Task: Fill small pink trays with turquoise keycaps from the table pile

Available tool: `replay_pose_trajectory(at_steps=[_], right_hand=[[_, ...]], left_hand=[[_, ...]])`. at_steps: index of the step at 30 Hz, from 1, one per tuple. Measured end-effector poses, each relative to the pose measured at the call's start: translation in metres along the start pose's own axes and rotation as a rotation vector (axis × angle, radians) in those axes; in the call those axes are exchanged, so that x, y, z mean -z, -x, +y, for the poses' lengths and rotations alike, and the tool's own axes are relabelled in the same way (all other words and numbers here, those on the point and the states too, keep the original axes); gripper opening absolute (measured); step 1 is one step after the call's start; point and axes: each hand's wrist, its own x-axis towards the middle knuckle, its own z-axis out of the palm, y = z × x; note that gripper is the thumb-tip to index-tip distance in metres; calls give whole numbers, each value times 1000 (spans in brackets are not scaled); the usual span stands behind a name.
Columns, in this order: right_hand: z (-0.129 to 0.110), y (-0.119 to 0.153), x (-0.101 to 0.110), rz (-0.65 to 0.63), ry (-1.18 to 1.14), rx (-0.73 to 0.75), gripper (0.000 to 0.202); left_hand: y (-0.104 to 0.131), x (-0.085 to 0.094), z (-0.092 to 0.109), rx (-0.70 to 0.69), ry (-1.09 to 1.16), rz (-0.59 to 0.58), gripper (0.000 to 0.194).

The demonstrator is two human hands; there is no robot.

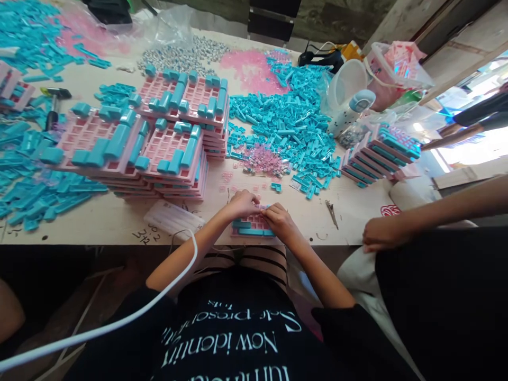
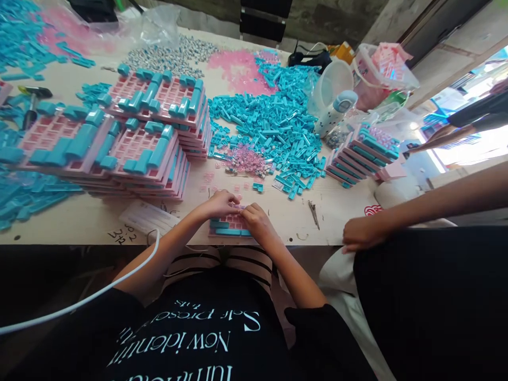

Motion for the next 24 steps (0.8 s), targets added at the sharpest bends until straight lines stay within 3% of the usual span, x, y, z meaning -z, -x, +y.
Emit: replay_pose_trajectory(at_steps=[9,15,24], right_hand=[[-5,3,-4,4,-34,-105,26],[-8,8,-8,91,-76,-185,22],[-14,6,-5,38,11,-135,25]], left_hand=[[-2,-1,-4,-6,6,-24,46],[-3,-6,-10,1,15,9,50],[2,-7,-9,27,20,17,53]])
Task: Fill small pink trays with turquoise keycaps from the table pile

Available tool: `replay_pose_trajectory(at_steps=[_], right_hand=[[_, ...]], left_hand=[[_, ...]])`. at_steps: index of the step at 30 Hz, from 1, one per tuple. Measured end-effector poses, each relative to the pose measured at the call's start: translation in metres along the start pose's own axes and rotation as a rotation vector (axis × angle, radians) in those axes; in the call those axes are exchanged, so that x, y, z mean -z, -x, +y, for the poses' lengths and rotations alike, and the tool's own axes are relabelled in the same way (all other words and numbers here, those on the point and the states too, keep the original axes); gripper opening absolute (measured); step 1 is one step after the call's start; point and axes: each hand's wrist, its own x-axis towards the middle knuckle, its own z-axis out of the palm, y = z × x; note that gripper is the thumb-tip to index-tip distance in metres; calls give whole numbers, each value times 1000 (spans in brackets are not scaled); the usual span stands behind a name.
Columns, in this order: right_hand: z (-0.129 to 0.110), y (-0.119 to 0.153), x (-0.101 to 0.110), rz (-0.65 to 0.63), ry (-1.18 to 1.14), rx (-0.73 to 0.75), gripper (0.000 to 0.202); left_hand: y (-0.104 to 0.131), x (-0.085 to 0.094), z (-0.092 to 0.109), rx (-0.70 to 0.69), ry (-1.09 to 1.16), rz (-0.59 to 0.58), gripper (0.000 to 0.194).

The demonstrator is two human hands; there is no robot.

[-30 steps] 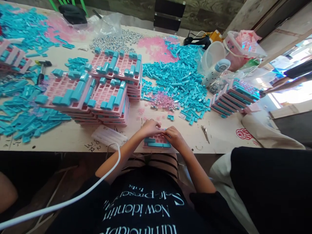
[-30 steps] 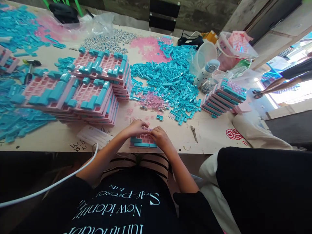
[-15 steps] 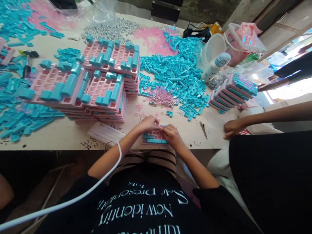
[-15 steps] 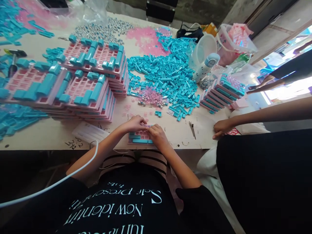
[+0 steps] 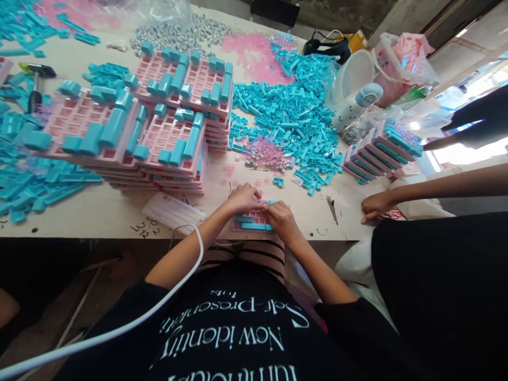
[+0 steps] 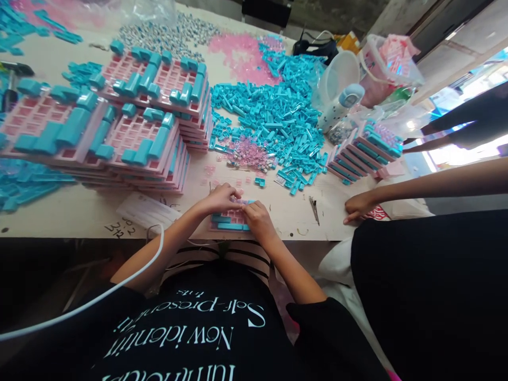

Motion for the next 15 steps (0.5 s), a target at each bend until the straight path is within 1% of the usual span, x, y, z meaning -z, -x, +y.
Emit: replay_pose_trajectory(at_steps=[6,12,15], right_hand=[[-4,-3,0,-65,42,5,31],[-3,1,-7,-31,17,-52,25],[-1,2,-6,-11,-8,-81,23]], left_hand=[[1,-2,-2,-14,-9,20,46],[-1,-3,-4,-24,2,14,45],[-2,-4,-3,-12,28,26,46]])
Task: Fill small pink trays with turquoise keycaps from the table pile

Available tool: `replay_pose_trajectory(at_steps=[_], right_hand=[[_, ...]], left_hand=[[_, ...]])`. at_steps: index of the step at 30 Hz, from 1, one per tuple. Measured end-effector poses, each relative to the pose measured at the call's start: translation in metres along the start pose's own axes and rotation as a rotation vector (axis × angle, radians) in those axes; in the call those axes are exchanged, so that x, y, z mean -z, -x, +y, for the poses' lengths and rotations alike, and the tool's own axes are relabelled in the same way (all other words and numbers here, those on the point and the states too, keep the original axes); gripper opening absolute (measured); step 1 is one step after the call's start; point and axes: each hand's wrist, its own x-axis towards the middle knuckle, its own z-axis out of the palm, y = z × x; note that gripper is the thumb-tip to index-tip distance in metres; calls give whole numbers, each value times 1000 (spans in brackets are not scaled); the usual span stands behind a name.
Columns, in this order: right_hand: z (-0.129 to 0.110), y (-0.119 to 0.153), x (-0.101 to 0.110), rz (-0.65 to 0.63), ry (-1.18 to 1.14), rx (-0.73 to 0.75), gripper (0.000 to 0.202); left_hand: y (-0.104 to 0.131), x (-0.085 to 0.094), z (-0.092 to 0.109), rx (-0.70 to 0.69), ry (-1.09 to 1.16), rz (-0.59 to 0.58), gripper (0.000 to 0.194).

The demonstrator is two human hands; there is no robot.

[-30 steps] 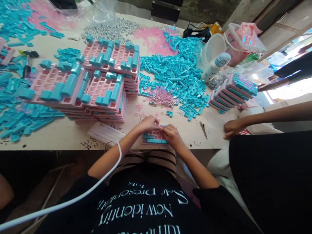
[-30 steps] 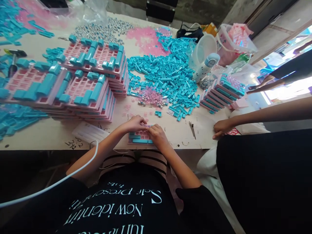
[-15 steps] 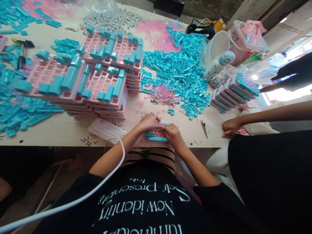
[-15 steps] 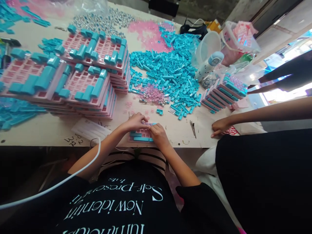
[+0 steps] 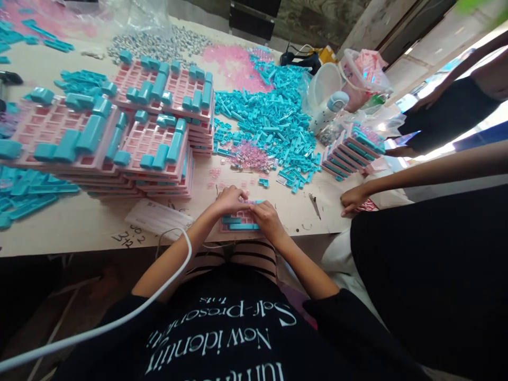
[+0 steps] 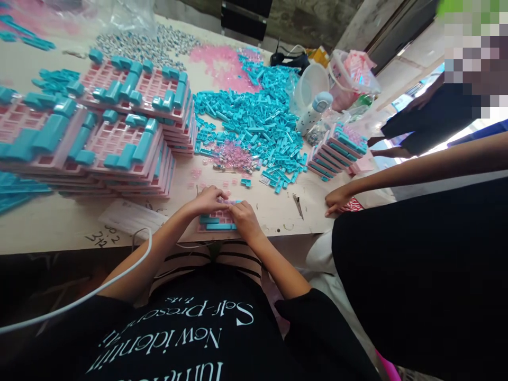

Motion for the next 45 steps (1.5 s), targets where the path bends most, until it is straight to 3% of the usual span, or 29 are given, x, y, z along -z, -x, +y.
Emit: replay_pose_trajectory(at_steps=[4,8,13,16,20,26,29,34,41,45], right_hand=[[10,2,9,99,-233,-89,17],[24,5,15,309,-339,-373,27],[23,5,9,200,-306,-558,46],[13,2,10,132,-524,-685,58],[2,0,20,14,-861,-721,44],[-7,5,22,200,-1074,-677,42],[-8,9,20,220,-1066,-621,38],[-11,14,22,256,-998,-622,39],[-6,17,18,255,-899,-616,36],[2,18,9,175,-915,-694,39]], left_hand=[[8,3,0,-22,93,88,37],[23,7,-5,-146,5,187,40],[30,4,-7,-270,-171,238,41],[36,2,-2,-368,-195,326,40],[49,4,9,-446,-243,419,36],[54,16,29,-461,-356,445,44],[43,29,41,-434,-401,373,54],[24,40,49,-526,-394,94,49],[19,35,49,-505,-500,54,52],[21,30,44,-469,-498,79,51]])
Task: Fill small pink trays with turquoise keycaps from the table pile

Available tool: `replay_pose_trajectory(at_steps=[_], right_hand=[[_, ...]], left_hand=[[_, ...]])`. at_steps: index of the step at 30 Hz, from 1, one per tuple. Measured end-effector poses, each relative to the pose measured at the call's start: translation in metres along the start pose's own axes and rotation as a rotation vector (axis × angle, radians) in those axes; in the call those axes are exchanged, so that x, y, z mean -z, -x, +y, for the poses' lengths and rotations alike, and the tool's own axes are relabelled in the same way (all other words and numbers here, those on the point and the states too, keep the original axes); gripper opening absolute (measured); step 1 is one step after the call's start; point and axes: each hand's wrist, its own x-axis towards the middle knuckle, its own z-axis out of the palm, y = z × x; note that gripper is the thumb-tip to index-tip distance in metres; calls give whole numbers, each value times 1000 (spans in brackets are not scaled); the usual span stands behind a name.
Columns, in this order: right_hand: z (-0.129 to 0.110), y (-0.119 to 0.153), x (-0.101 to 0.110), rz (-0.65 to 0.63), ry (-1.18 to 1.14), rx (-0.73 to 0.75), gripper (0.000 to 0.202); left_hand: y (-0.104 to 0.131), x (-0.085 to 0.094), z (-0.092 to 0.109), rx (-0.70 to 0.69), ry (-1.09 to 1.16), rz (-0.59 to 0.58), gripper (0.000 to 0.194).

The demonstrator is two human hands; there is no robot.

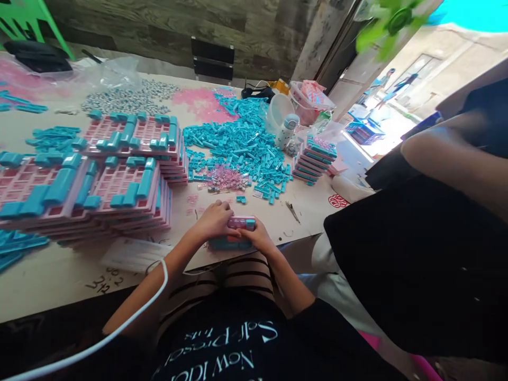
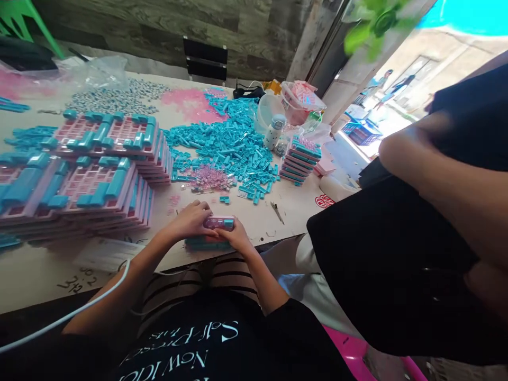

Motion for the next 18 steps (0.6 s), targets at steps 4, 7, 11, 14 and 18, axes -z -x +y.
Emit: replay_pose_trajectory(at_steps=[4,7,11,14,18], right_hand=[[5,-9,9,-30,164,-15,39],[-1,-28,22,-26,439,81,38],[-11,-71,27,45,691,356,26],[-14,-99,16,-69,849,541,19],[-14,-114,1,-139,1016,653,27]], left_hand=[[12,-12,-5,93,43,72,50],[21,-24,-11,137,79,104,55],[31,-39,-18,168,135,93,54],[37,-47,-19,183,184,120,51],[42,-48,-16,250,342,284,46]])
